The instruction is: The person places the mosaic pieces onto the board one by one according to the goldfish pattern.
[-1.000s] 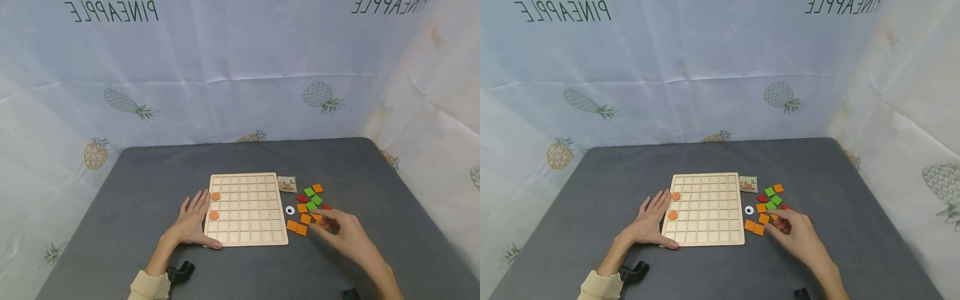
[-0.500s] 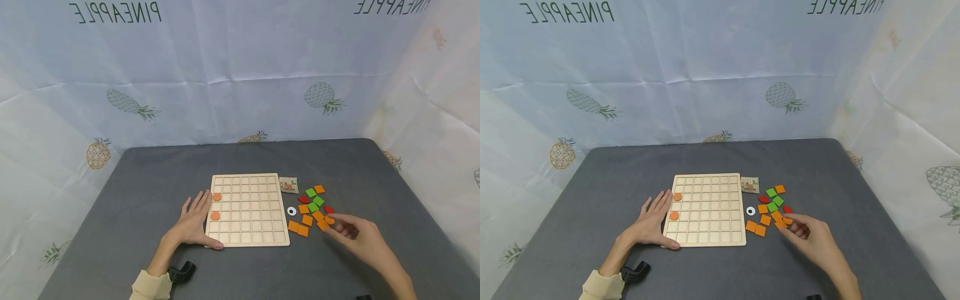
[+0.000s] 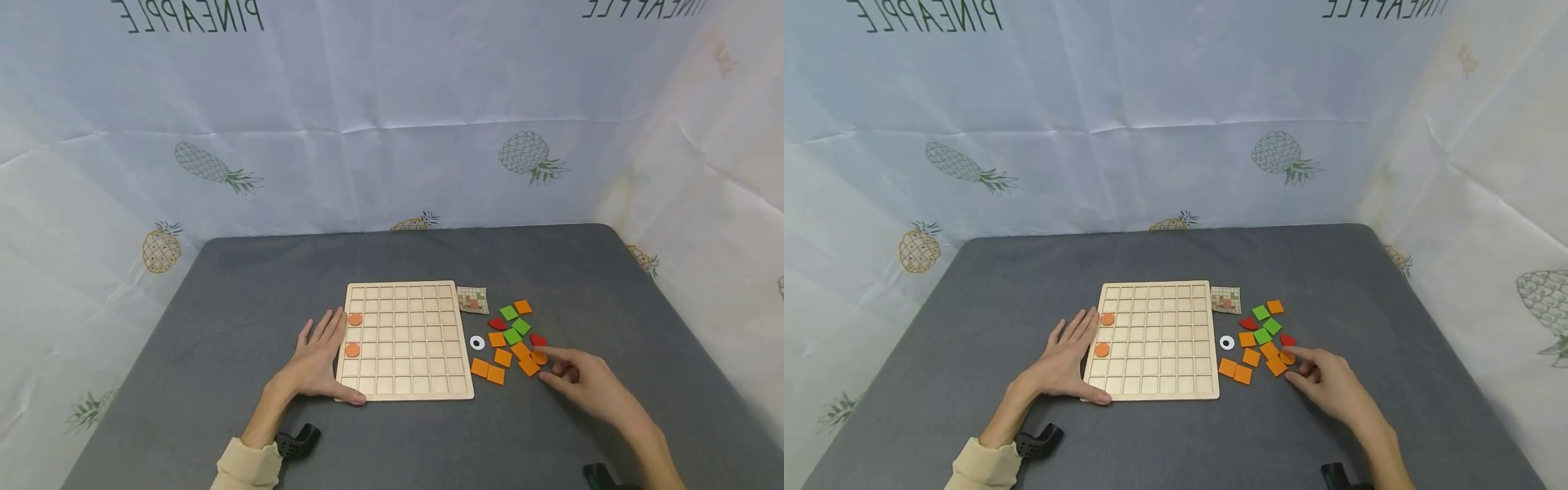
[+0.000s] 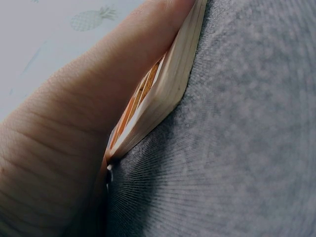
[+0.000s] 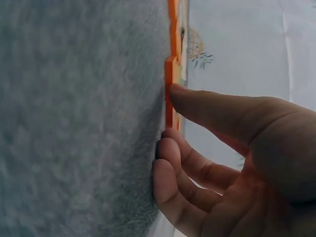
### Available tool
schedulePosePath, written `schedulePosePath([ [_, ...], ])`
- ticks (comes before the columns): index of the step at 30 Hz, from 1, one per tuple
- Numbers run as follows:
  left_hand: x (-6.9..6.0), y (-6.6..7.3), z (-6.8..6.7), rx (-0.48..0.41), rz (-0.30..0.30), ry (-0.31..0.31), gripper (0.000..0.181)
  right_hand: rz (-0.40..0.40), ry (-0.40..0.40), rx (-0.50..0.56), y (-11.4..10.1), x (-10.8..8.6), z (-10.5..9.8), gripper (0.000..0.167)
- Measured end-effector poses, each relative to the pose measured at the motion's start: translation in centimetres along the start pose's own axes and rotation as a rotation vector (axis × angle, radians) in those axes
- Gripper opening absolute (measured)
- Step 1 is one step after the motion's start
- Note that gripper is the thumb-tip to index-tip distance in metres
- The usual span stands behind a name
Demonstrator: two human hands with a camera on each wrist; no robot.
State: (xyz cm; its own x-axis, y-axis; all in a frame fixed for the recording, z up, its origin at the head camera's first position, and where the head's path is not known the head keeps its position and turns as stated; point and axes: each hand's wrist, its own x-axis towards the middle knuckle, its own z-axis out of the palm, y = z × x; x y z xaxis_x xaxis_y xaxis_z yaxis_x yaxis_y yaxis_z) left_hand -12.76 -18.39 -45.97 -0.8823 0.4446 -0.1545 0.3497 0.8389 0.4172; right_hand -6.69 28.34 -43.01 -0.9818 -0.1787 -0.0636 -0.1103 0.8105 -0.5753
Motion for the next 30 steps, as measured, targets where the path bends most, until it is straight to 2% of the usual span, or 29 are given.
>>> schedulePosePath([
  [2, -0.02, -0.02, -0.01, -0.001, -0.001, -0.002, 0.153, -0.021, -0.04, 0.006, 0.28, 0.29, -0.07, 0.045],
  [5, -0.04, 0.03, -0.04, 0.001, -0.004, -0.007, 0.153, -0.029, -0.058, 0.001, 0.5, 0.62, -0.12, 0.043],
  [21, -0.06, 0.19, -0.01, -0.005, 0.001, 0.002, 0.152, -0.003, -0.033, -0.024, 0.51, 0.96, -0.05, 0.031],
  [26, -0.09, 0.16, -0.03, -0.002, 0.006, 0.005, 0.152, -0.033, -0.041, -0.039, 0.57, 0.92, -0.03, 0.03],
  [30, -0.07, 0.16, -0.05, 0.0, 0.012, 0.008, 0.152, -0.069, -0.045, -0.093, 0.52, 0.98, -0.09, 0.027],
])
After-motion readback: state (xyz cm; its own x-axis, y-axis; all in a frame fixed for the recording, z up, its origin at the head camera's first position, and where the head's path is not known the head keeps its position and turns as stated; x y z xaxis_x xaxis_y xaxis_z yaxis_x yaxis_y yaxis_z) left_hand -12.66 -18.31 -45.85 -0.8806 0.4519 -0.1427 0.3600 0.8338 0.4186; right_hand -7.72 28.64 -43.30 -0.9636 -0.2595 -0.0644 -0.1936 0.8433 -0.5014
